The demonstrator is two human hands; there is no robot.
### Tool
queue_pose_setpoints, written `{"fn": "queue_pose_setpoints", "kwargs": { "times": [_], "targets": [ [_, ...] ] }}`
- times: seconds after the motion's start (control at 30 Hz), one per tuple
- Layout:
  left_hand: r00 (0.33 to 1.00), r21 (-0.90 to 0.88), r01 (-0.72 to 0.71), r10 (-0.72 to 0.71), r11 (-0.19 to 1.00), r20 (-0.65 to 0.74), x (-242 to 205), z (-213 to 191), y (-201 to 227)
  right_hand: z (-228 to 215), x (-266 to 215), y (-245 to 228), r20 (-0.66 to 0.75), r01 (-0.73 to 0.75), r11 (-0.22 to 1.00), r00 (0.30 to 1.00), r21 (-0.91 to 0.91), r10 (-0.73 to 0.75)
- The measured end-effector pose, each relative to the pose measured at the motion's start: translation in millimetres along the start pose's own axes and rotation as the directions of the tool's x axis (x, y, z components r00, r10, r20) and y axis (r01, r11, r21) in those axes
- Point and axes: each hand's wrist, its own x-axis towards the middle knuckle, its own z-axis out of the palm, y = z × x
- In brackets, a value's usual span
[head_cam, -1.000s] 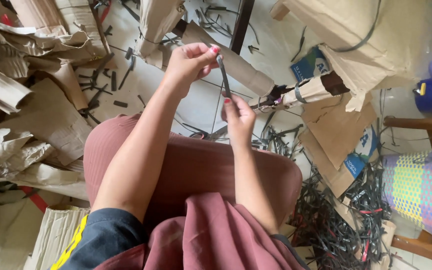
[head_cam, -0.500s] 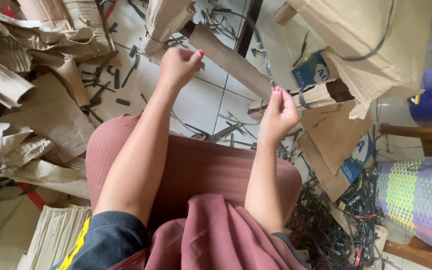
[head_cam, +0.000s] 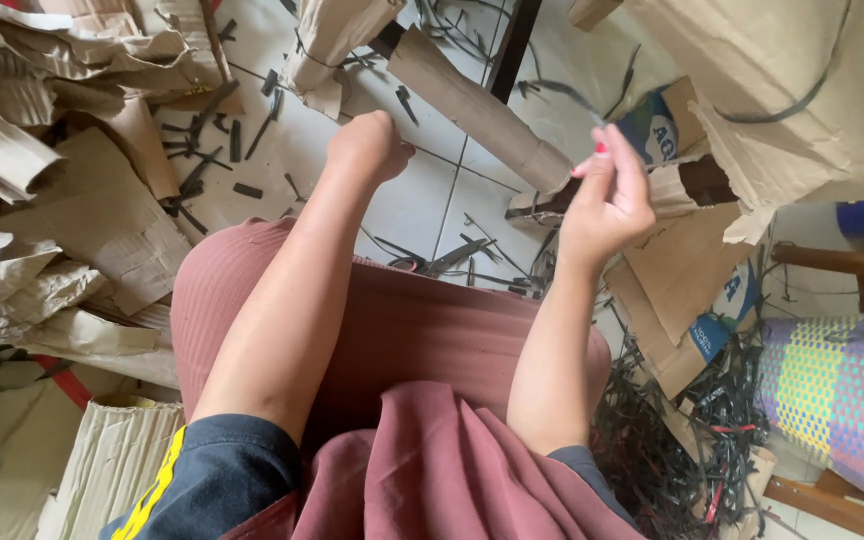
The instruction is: Removing plastic straps and cardboard packaging from furniture legs using scissors
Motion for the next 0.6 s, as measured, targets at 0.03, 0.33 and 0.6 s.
{"fn": "queue_pose_setpoints", "kwargs": {
  "times": [0.03, 0.33, 0.6],
  "targets": [
    [1.0, 0.001, -0.001, 0.001, 1.0, 0.007, -1, 0, 1, -5, -1, 0, 0.001, -0.004, 1.0, 1.0, -0.006, 0.004],
    [0.99, 0.08, -0.069, 0.058, 0.994, 0.129, 41, 43, -6, -19, -12, 16, -0.163, 0.154, 0.983, 0.972, -0.099, -0.168],
    [0.954, 0.1, -0.19, 0.16, 0.977, 0.253, 33, 84, 8, -34, -25, 41, -0.317, 0.121, 0.948, 0.923, -0.294, -0.216]
  ]
}}
